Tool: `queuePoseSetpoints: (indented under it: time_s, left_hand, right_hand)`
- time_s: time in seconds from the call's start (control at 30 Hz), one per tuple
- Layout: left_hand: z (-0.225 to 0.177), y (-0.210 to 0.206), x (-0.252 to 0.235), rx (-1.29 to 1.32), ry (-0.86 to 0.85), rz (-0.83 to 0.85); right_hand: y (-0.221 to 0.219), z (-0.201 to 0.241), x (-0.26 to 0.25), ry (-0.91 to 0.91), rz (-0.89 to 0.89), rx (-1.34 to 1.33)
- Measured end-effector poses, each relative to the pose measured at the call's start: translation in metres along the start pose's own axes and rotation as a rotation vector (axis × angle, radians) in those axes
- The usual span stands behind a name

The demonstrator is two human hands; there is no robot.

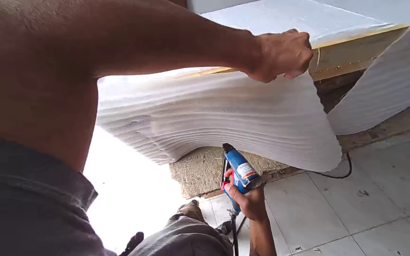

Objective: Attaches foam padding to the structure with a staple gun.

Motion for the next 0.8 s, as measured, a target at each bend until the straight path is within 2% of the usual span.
queuePoseSetpoints:
  time_s: [0.07,0.17,0.23,0.3,0.53,0.67,0.8]
  left_hand:
    - [0.017,0.008,0.007,-0.04,0.041,-0.038]
    - [0.027,0.011,0.011,0.011,0.286,-0.07]
    - [0.032,0.011,0.007,0.041,0.403,-0.088]
    - [0.037,0.012,0.002,0.048,0.449,-0.063]
    - [0.058,0.011,0.001,0.141,0.45,-0.062]
    - [0.059,0.011,-0.003,0.153,0.411,-0.077]
    - [0.063,0.008,-0.006,0.194,0.411,-0.091]
  right_hand:
    - [-0.011,0.001,-0.016,0.101,-0.047,0.27]
    - [-0.039,0.004,-0.042,0.282,-0.1,0.538]
    - [-0.059,0.006,-0.059,0.36,-0.067,0.572]
    - [-0.08,0.013,-0.073,0.431,-0.015,0.566]
    - [-0.134,0.021,-0.113,0.565,0.11,0.623]
    - [-0.12,0.018,-0.12,0.542,0.112,0.66]
    - [-0.071,0.018,-0.122,0.506,-0.04,0.672]
Point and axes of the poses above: each hand's wrist, its own x-axis away from the middle knuckle, its own y-axis out of the back of the hand, z = x × y, the point moved 4 cm from there along -x, towards the middle knuckle, and after that the axes turned 11 degrees about x, right-handed, at the moved point
